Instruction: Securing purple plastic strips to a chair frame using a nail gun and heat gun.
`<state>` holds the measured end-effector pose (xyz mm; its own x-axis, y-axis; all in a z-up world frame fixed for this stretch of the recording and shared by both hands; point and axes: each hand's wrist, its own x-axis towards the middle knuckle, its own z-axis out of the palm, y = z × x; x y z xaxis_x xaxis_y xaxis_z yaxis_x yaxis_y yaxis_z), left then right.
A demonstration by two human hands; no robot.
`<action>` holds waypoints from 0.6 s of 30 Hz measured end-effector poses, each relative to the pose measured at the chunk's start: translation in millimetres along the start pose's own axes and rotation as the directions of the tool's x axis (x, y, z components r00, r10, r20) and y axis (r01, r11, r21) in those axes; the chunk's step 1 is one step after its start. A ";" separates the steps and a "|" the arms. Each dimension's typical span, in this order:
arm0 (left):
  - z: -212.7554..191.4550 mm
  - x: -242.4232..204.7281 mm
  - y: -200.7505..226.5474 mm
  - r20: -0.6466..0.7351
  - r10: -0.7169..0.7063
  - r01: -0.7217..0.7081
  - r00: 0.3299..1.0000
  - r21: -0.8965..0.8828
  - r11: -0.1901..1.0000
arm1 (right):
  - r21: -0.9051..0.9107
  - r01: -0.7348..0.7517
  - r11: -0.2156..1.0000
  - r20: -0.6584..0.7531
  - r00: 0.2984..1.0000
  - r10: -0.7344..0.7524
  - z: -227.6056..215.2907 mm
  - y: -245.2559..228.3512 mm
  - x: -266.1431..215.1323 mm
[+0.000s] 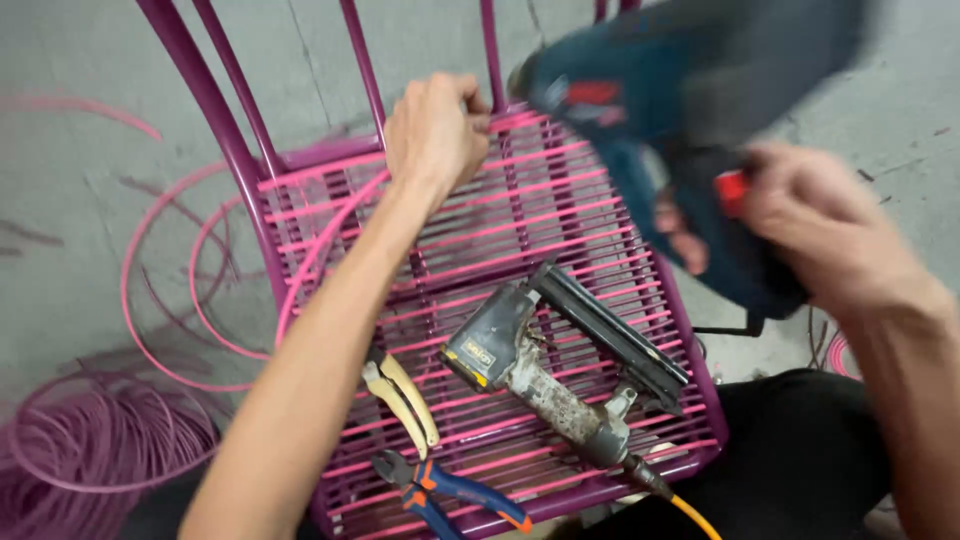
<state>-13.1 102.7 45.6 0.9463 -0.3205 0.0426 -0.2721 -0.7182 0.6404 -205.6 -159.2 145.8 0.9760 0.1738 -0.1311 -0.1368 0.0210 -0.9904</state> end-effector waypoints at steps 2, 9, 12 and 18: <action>4.6 -1.7 -2.9 -0.011 -0.042 0.042 0.999 0.018 0.999 | -0.157 -0.180 0.971 -0.112 0.980 0.163 33.7 -27.0 2.1; 12.8 0.2 -8.9 -0.030 -0.039 0.040 0.999 0.044 0.998 | 0.142 -0.098 0.985 -0.129 0.985 0.117 63.8 -17.5 8.7; 17.2 4.1 -15.1 -0.035 -0.049 0.049 0.998 0.012 0.999 | 0.104 -0.075 0.992 -0.177 0.980 0.093 69.0 -18.9 8.3; 34.3 6.4 -33.0 -0.204 0.146 -0.141 0.968 0.037 0.989 | 0.028 -0.052 0.998 -0.189 0.980 0.056 76.1 -13.9 1.4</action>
<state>-4.1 103.2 -1.6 0.9121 -0.2887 0.2911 -0.4091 -0.6882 0.5992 -215.2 -84.2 162.8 0.9812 -0.0145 -0.1927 -0.1920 0.0395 -0.9806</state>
